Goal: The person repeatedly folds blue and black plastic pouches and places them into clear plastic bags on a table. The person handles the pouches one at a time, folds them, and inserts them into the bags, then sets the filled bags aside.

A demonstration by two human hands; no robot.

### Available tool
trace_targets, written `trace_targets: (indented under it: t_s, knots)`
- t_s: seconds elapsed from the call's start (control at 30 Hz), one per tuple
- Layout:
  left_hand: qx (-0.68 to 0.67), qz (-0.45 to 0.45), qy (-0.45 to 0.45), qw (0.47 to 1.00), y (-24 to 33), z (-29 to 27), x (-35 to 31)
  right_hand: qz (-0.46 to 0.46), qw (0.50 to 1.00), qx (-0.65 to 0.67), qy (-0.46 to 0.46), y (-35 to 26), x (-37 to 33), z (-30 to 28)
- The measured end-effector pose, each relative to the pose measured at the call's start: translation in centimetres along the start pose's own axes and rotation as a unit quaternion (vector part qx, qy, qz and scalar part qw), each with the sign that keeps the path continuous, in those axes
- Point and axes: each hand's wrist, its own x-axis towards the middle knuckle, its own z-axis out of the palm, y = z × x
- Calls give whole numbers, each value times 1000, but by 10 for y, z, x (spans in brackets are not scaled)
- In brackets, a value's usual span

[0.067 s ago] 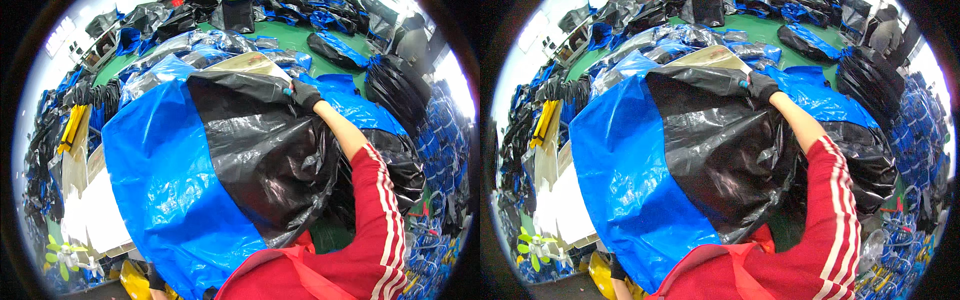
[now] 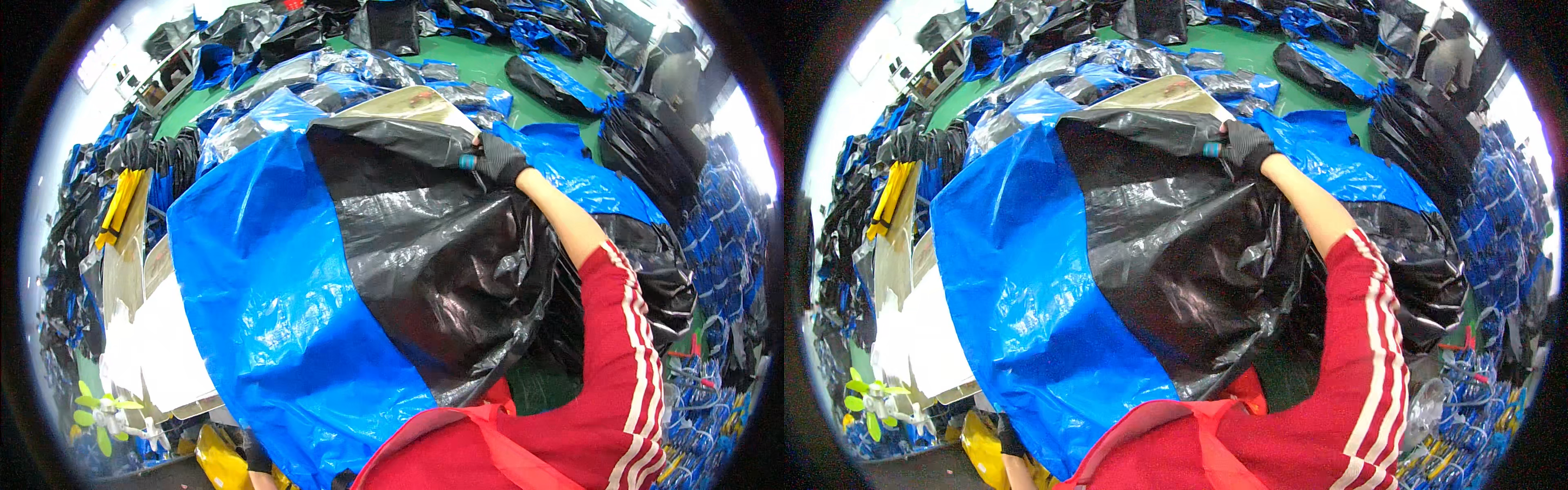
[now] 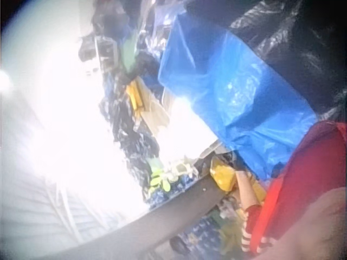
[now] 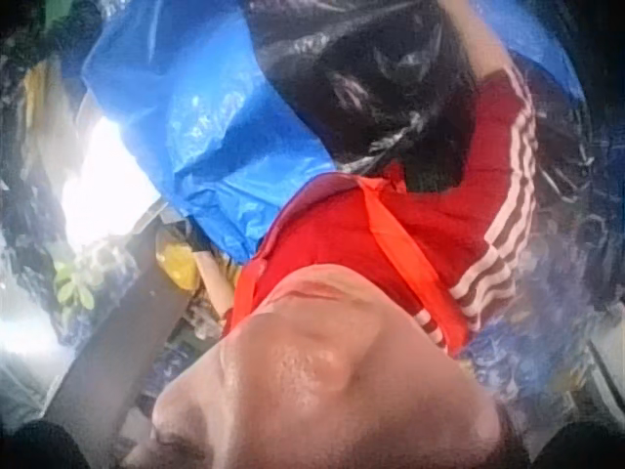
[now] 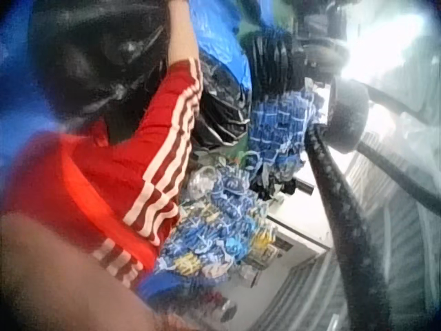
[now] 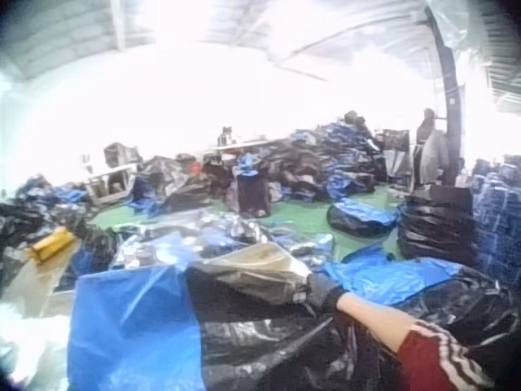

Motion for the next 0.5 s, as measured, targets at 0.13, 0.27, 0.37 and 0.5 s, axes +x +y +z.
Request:
trace_targets:
  t_s: [0.13,0.27,0.37,0.5]
  knots:
    - [565,181,103,799,-31,-42,38,-9,1000,-25,-3,-10,10,-22]
    - [520,210,168,811,-12,-61,35,52,972,225,46,42,55,-53]
    - [636,95,111,758,11,-46,27,146,971,190,23,95,79,-40]
    - [503,323,288,748,63,16,28,142,973,182,3,99,61,-12]
